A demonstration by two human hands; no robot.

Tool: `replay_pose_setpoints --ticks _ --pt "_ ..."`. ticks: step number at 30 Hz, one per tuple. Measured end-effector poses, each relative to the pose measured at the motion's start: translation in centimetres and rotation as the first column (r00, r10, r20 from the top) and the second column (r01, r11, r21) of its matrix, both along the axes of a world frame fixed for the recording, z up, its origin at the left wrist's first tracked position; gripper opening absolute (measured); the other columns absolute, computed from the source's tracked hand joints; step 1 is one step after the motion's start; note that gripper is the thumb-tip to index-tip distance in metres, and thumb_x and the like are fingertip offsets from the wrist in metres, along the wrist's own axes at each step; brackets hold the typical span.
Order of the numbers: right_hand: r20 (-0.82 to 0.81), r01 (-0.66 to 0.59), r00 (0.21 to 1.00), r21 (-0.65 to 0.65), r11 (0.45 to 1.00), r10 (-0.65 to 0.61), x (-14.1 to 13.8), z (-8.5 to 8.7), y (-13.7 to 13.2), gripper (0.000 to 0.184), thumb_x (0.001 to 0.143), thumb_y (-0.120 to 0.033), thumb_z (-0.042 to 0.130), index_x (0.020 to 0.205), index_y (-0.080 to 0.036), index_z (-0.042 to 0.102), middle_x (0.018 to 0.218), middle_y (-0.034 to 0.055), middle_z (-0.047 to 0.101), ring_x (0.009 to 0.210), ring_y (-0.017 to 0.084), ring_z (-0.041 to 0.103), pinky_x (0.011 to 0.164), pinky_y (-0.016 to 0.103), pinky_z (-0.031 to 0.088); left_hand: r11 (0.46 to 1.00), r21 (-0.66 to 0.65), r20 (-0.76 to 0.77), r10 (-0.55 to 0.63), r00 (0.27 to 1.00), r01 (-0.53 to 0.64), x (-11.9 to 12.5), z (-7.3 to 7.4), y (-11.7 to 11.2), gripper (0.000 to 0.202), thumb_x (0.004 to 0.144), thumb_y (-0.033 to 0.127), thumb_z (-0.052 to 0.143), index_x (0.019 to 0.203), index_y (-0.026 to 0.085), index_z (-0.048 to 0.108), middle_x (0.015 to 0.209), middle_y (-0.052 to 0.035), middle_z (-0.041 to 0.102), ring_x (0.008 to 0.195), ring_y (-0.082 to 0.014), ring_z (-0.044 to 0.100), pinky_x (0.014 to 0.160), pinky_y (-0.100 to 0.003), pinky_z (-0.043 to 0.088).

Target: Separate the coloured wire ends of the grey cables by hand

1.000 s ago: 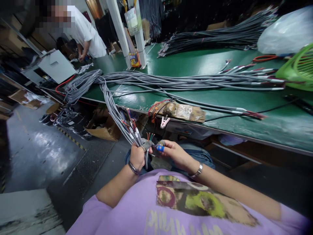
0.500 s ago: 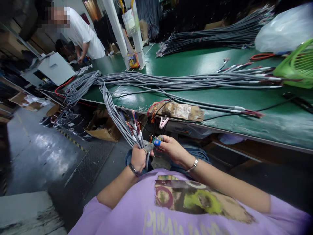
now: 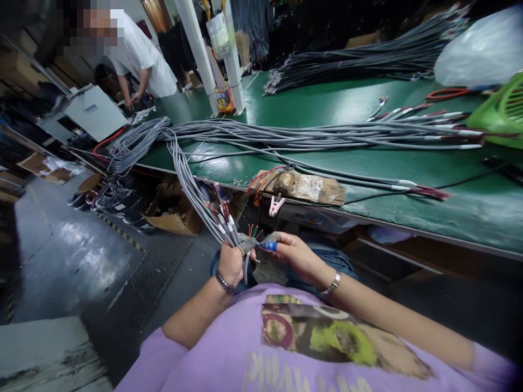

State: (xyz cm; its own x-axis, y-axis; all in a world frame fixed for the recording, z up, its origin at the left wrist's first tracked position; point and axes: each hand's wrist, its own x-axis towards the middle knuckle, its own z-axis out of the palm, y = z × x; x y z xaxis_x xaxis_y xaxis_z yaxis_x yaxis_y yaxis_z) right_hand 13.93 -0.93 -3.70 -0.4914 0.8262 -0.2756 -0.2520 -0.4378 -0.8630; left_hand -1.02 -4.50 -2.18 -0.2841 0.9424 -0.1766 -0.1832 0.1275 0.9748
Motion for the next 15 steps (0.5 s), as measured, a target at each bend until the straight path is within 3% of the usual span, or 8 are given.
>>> replay_pose_setpoints --ticks 3,6,12,15 --pt "-0.056 0.062 0.996 -0.071 0.996 -0.066 -0.1 0.3 0.6 0.028 0.062 -0.036 0.079 0.079 -0.018 0.066 0.074 0.0 0.066 0.06 0.01 0.055 0.057 0.024 0.044 1.0 -0.01 0.01 -0.022 1.0 0.022 0.0 0.1 0.1 0.033 0.064 0.035 0.075 0.048 0.015 0.053 0.037 0.0023 0.049 0.036 -0.007 0.039 0.041 -0.021 0.028" --pt "-0.098 0.102 0.99 -0.042 0.994 -0.106 -0.6 0.9 1.1 0.036 0.06 -0.031 0.081 0.089 -0.018 0.065 0.082 0.0022 0.07 0.067 0.011 0.06 0.06 0.024 0.047 0.998 -0.014 -0.005 -0.054 0.999 0.054 0.1 -0.1 0.1 0.034 0.065 0.035 0.074 0.047 0.015 0.053 0.037 0.002 0.049 0.035 -0.0068 0.039 0.041 -0.021 0.028" --pt "-0.129 0.187 0.974 -0.03 0.982 -0.189 -1.8 1.0 1.1 0.039 0.053 -0.024 0.084 0.084 -0.017 0.061 0.068 -0.0005 0.069 0.056 0.01 0.059 0.055 0.023 0.045 0.995 0.005 -0.049 -0.101 0.994 0.101 0.2 -0.4 -0.2 0.037 0.068 0.036 0.072 0.043 0.015 0.054 0.037 0.0019 0.047 0.037 -0.0067 0.038 0.041 -0.022 0.027" --pt "-0.148 0.241 0.956 -0.092 0.966 -0.253 -1.7 0.5 1.4 0.034 0.053 -0.02 0.081 0.081 -0.017 0.06 0.065 -0.0029 0.066 0.055 0.009 0.058 0.055 0.023 0.047 0.995 0.002 -0.041 -0.096 0.995 0.096 0.2 -0.1 -0.3 0.038 0.068 0.037 0.072 0.043 0.015 0.054 0.037 0.0011 0.048 0.036 -0.007 0.039 0.041 -0.022 0.027"
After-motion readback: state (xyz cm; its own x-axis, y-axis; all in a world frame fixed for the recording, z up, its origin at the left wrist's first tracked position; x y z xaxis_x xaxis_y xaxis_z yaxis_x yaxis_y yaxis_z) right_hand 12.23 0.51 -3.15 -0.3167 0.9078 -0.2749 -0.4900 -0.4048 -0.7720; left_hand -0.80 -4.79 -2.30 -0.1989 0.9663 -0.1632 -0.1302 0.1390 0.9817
